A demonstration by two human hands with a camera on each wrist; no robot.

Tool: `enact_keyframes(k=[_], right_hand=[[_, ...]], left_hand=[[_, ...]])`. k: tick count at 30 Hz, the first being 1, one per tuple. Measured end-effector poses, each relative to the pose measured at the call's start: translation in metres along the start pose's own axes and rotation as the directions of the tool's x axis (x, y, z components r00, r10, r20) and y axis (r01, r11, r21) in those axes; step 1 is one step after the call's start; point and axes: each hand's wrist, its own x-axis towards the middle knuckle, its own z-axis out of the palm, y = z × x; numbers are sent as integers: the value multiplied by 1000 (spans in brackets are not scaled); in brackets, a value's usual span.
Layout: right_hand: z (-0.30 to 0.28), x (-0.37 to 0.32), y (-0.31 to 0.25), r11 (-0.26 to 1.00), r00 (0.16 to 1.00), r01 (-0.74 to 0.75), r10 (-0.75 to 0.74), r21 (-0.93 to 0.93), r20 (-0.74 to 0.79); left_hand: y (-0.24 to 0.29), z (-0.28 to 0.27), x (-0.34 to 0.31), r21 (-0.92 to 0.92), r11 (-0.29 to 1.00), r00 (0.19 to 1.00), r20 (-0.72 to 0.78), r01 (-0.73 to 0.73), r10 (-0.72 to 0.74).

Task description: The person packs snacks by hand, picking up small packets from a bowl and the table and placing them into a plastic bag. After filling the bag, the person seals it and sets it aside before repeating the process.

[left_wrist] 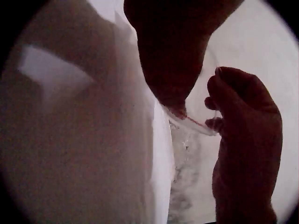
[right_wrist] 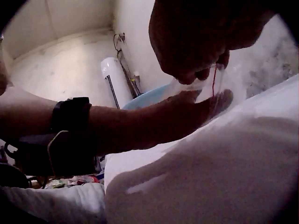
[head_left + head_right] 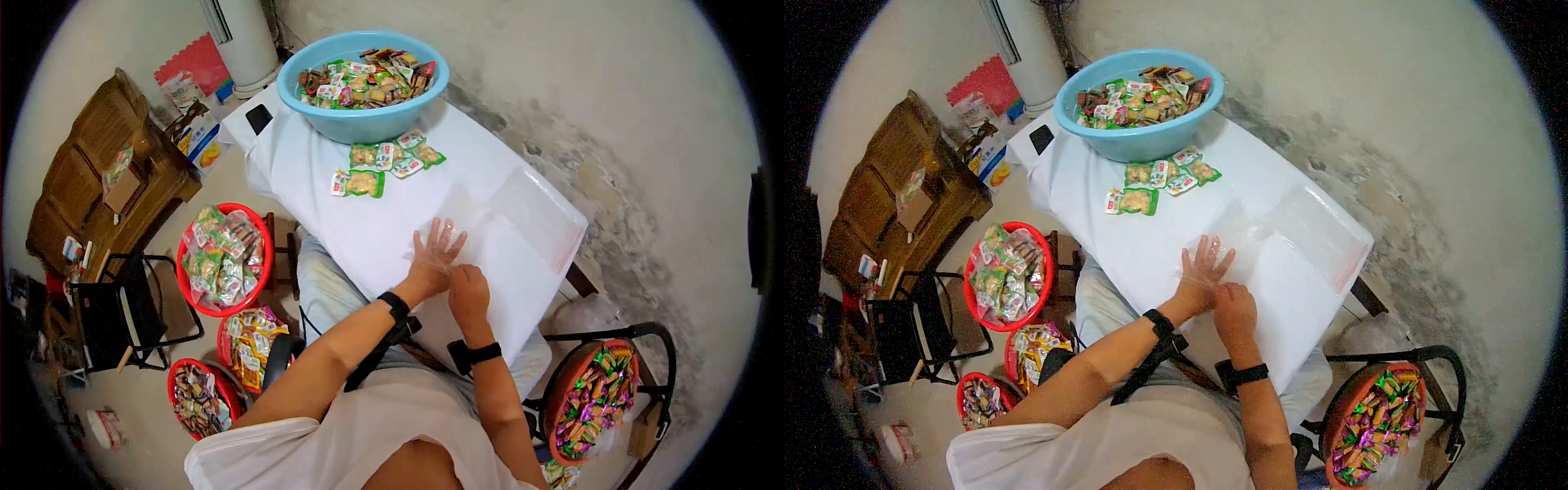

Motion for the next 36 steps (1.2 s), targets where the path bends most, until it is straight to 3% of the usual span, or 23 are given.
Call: enact_keyframes(k=[4, 8, 10, 11, 13, 14, 15, 17, 19, 20, 22, 25, 27, 29, 31, 33, 34, 35, 36], right_hand=[[12, -5, 8, 998, 997, -45, 48, -48, 63], [10, -9, 11, 984, 986, -166, 167, 64, -12], [4, -7, 10, 978, 983, -179, 183, 110, -29], [3, -6, 9, 971, 976, -213, 216, 111, -16], [2, -6, 8, 961, 967, -253, 256, 115, -7], [1, -7, 8, 963, 969, -242, 245, 118, -8], [0, -9, 7, 965, 972, -232, 235, 121, -9], [-3, -9, 3, 961, 970, -240, 243, 141, -5], [-3, -8, 1, 957, 968, -246, 250, 155, -7], [-2, -9, 2, 964, 975, -219, 223, 149, -7], [0, -10, 1, 970, 979, -201, 205, 136, -16], [2, -15, -3, 967, 976, -200, 210, 159, -49], [5, -18, -2, 960, 971, -229, 236, 160, -27], [6, -20, -4, 948, 962, -269, 274, 170, -9], [6, -20, -3, 934, 950, -307, 313, 184, 1], [8, -22, -5, 896, 925, -377, 378, 234, 42], [9, -23, -4, 891, 920, -389, 389, 234, 45], [12, -23, -3, 886, 918, -390, 395, 253, 33], [14, -23, -3, 880, 917, -390, 399, 271, 21]], left_hand=[[-15, 34, -4, 68, 995, 987, 147, -70, 60], [-17, 24, -27, 70, 977, 979, 3, -202, 203], [-23, 0, -42, -335, 848, 850, 196, -411, 489], [-31, -10, -46, -333, 848, 849, 199, -412, 490], [-55, -29, -45, -277, 943, 968, 117, -184, 223], [-77, -33, -38, -278, 950, 990, -55, -140, 130], [-101, -36, -27, -289, 952, 974, -224, -97, 31], [-136, -54, -7, -83, 989, 922, -359, 126, -148], [-167, -45, 5, 131, 955, 862, -477, 265, -173], [-179, -41, 9, 130, 959, 863, -478, 252, -162], [-192, -43, 17, 182, 910, 908, -276, 371, -315], [-213, -43, 24, 40, 956, 933, -233, 291, -274], [-220, -52, 26, 40, 964, 938, -245, 263, -245], [-218, -61, 25, 184, 955, 965, -171, 231, -200], [-222, -62, 22, 136, 979, 974, -192, 151, -123], [-218, -59, 9, -182, 969, 875, -426, 166, -229], [-201, -76, 2, -365, 874, 873, -244, 321, -422], [-196, -76, -6, -361, 875, 876, -234, 323, -421], [-191, -73, -17, -675, 660, 852, -89, 329, -516]])
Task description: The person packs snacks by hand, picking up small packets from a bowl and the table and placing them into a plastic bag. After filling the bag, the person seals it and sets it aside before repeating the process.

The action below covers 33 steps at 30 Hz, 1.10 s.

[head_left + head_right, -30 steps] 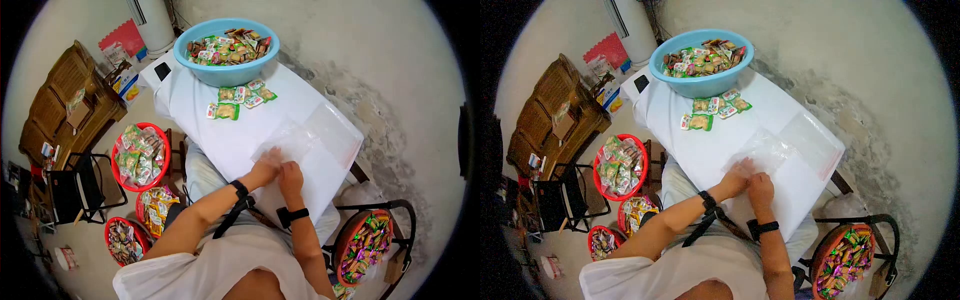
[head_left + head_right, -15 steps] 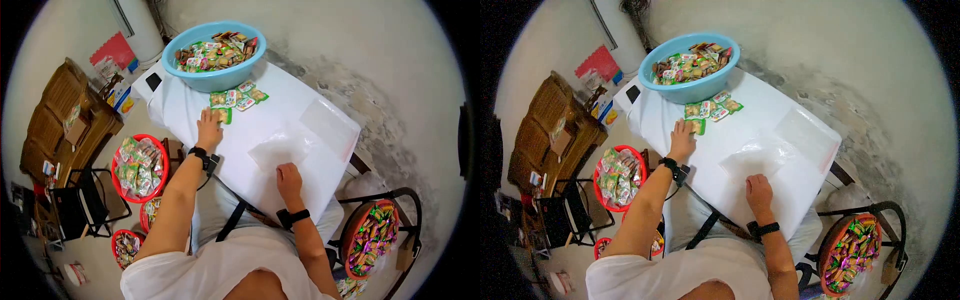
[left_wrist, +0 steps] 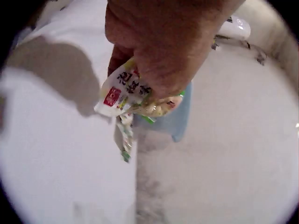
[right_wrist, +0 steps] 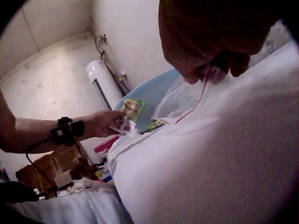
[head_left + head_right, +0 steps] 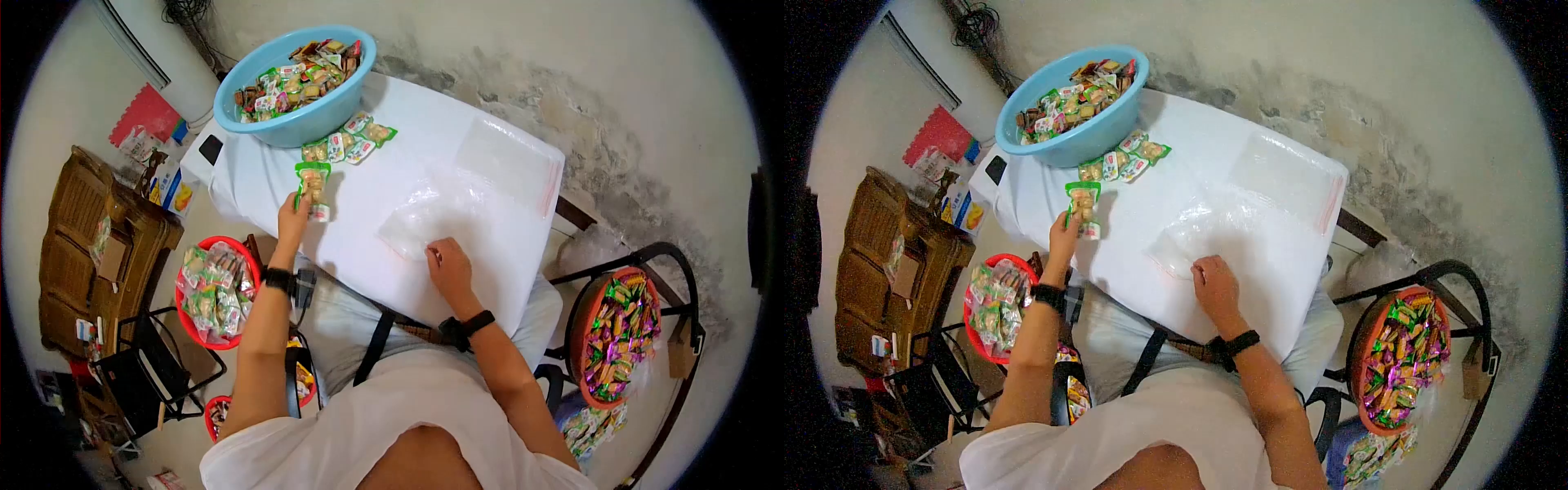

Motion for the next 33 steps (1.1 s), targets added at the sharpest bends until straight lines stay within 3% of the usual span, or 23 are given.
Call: enact_keyframes(k=[1, 2, 4, 5, 6, 7, 10, 15, 19, 21, 24, 27, 31, 33], right_hand=[[1, 0, -1, 1000, 1000, -8, 8, 3, 4], [1, 1, -3, 999, 999, -46, 46, 23, 6], [1, 2, -5, 995, 996, -84, 84, 45, 9], [1, 2, -6, 995, 997, -82, 82, 49, 4], [1, 2, -6, 995, 997, -79, 79, 54, -1], [0, 2, -7, 995, 997, -78, 78, 55, -2], [-1, 0, -10, 992, 996, -87, 88, 91, -8], [-5, -3, -10, 998, 999, 16, -14, 61, -37], [-9, -5, -6, 995, 995, 97, -96, 23, -41], [-12, -5, -7, 976, 976, 218, -218, 13, -28], [-13, -4, -12, 961, 963, 268, -267, 73, -21], [-15, 0, -21, 929, 935, 355, -354, 107, -32], [-19, 3, -25, 923, 937, 343, -348, 175, -4], [-21, 1, -26, 924, 945, 317, -327, 212, 11]], left_hand=[[6, -2, -16, -333, 927, 985, 95, 170, -147], [12, 0, -38, -441, 858, 961, 198, 265, -195], [13, 9, -78, -496, 770, 894, 396, 402, -212], [30, 8, -99, -523, 633, 772, 605, 571, -197], [36, 13, -116, -453, 618, 703, 669, 643, -241], [41, 24, -130, -431, 659, 696, 690, 617, -200], [49, 43, -144, -433, 590, 625, 764, 681, -161], [52, 62, -133, -320, 711, 547, 830, 626, -108], [58, 70, -122, -174, 830, 567, 800, 530, -195], [63, 70, -118, -124, 885, 546, 822, 448, -161], [57, 77, -115, -149, 936, 562, 825, 320, -61], [52, 90, -116, -189, 938, 587, 809, 290, -19], [65, 101, -115, -162, 933, 601, 796, 320, -67], [82, 103, -120, -314, 862, 710, 701, 397, -72]])
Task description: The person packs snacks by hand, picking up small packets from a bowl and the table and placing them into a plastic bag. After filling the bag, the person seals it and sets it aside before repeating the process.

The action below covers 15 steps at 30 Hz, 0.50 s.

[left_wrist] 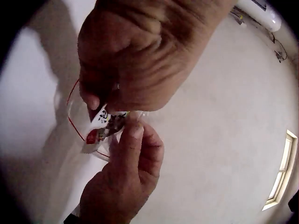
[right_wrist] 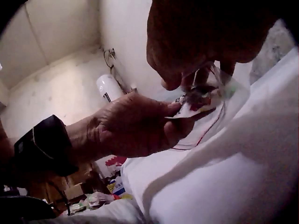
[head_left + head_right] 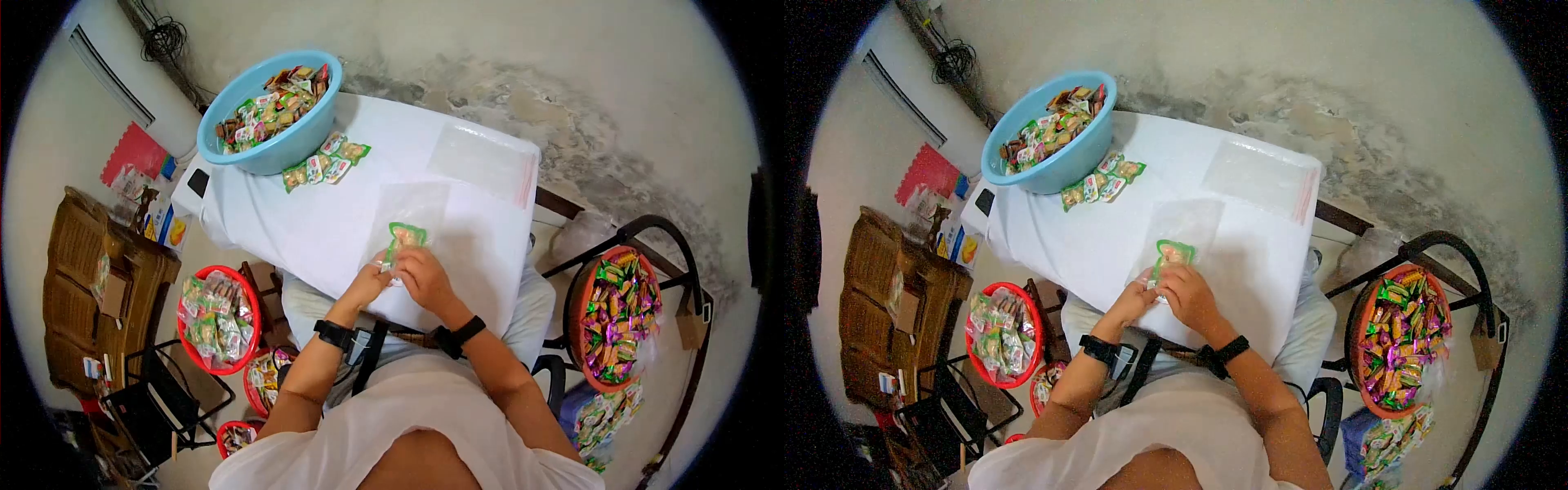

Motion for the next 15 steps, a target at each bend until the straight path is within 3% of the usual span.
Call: enact_keyframes(k=[1, 3, 4, 6, 10, 12, 15], right_hand=[[0, -1, 0, 1000, 1000, 3, -3, -3, -5], [1, -1, 1, 1000, 999, -5, 5, -3, -43], [0, 0, 1, 1000, 999, -4, 4, -4, -46], [-1, 1, 2, 999, 999, 5, -8, -51, -53], [-4, -1, 3, 997, 996, -65, 63, -50, -56], [-2, -3, 5, 993, 987, -114, 111, -23, -119], [-3, -5, 5, 991, 982, -133, 128, -22, -138]], left_hand=[[-7, 0, 7, 3, 1000, 1000, 3, -5, 5], [-23, 1, 24, -246, 967, 997, -42, -70, 61], [-26, 3, 28, -244, 967, 997, -41, -71, 63], [-28, 10, 38, -552, 833, 999, -31, -39, 26], [-46, 24, 66, -543, 822, 985, -116, -169, 126], [-52, 27, 72, -268, 905, 938, -204, -330, 281], [-20, 40, 60, -415, 871, 962, -189, -262, 200]])
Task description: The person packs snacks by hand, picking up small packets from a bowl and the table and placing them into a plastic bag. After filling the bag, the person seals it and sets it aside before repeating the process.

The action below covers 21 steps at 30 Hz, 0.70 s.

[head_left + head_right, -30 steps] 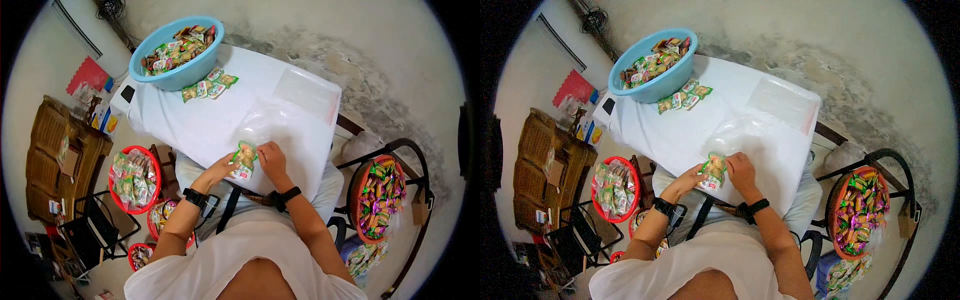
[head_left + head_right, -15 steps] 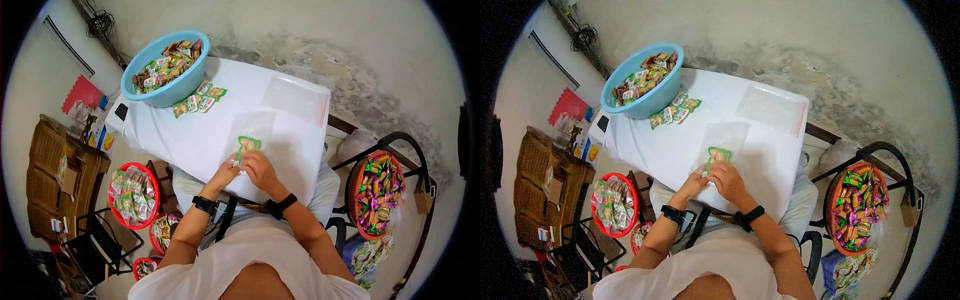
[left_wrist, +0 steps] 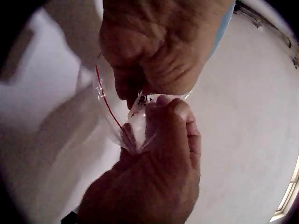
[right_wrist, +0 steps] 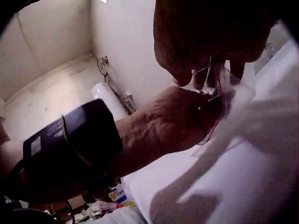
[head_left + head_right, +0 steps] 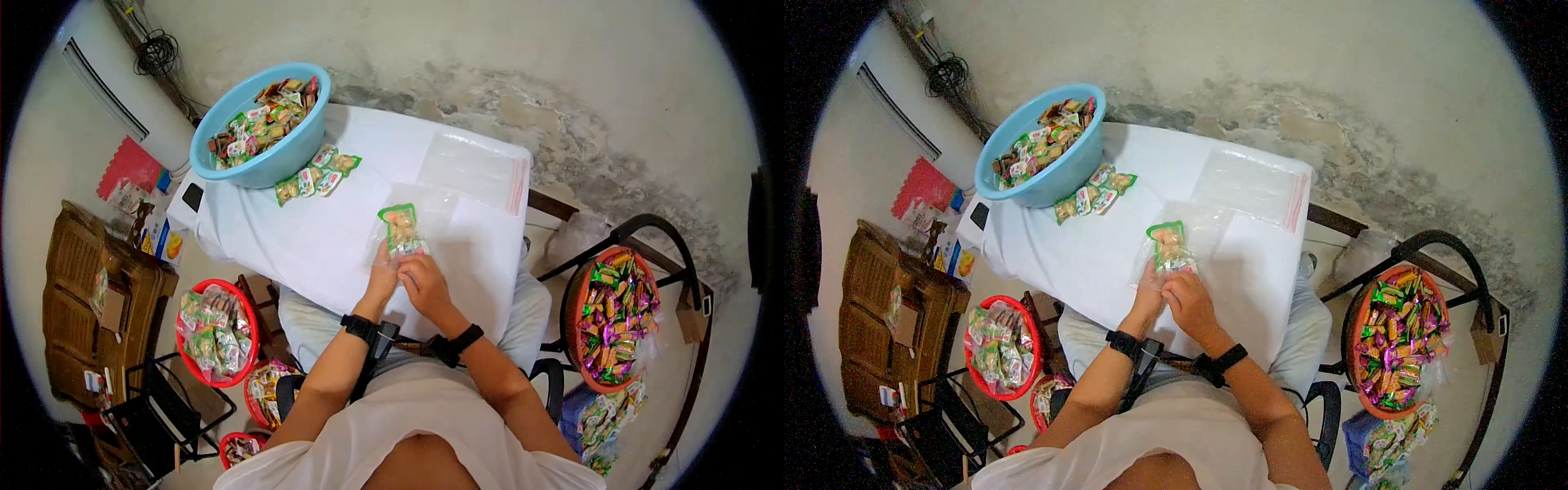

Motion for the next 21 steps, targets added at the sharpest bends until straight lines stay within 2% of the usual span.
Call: enact_keyframes(k=[1, 3, 4, 6, 7, 9, 10, 12, 16, 18, 19, 21], right_hand=[[0, 0, 0, 1000, 1000, -4, 4, 2, 2], [-1, 2, 1, 998, 999, -51, 51, 37, 5], [-2, 2, 0, 998, 999, -51, 50, 36, 6], [-6, 4, -1, 996, 998, -63, 61, 59, 31], [-8, 4, -1, 997, 998, -63, 62, 52, 26], [-10, 2, 1, 990, 994, -107, 104, 90, 36], [-11, 2, 3, 990, 994, -110, 107, 87, 33], [-13, 1, 7, 995, 995, -92, 91, 40, 29], [-16, 3, 10, 997, 997, -61, 59, 42, 58], [-19, 6, 9, 998, 992, -31, 24, 57, 125], [-20, 8, 10, 998, 992, -30, 23, 57, 125], [-25, 11, 13, 999, 995, -29, 27, 23, 92]], left_hand=[[1, 0, 7, 0, 1000, 1000, -3, 4, -4], [8, 2, 20, -192, 935, 951, 142, 297, -273], [13, 3, 20, -194, 935, 952, 141, 297, -273], [25, 6, 20, 203, 887, 885, 136, 414, -445], [27, 8, 21, 205, 887, 884, 145, 413, -445], [31, 13, 23, 272, 909, 876, 286, 315, -389], [35, 16, 22, 273, 908, 873, 290, 317, -392], [41, 19, 20, 578, 814, 887, 345, 55, -306], [28, 11, 23, 509, 858, 881, 373, 69, -293], [14, 0, 30, 343, 919, 844, 420, 193, -334], [3, -9, 36, 343, 920, 844, 420, 192, -333], [-14, -23, 46, 315, 920, 888, 318, 232, -333]])
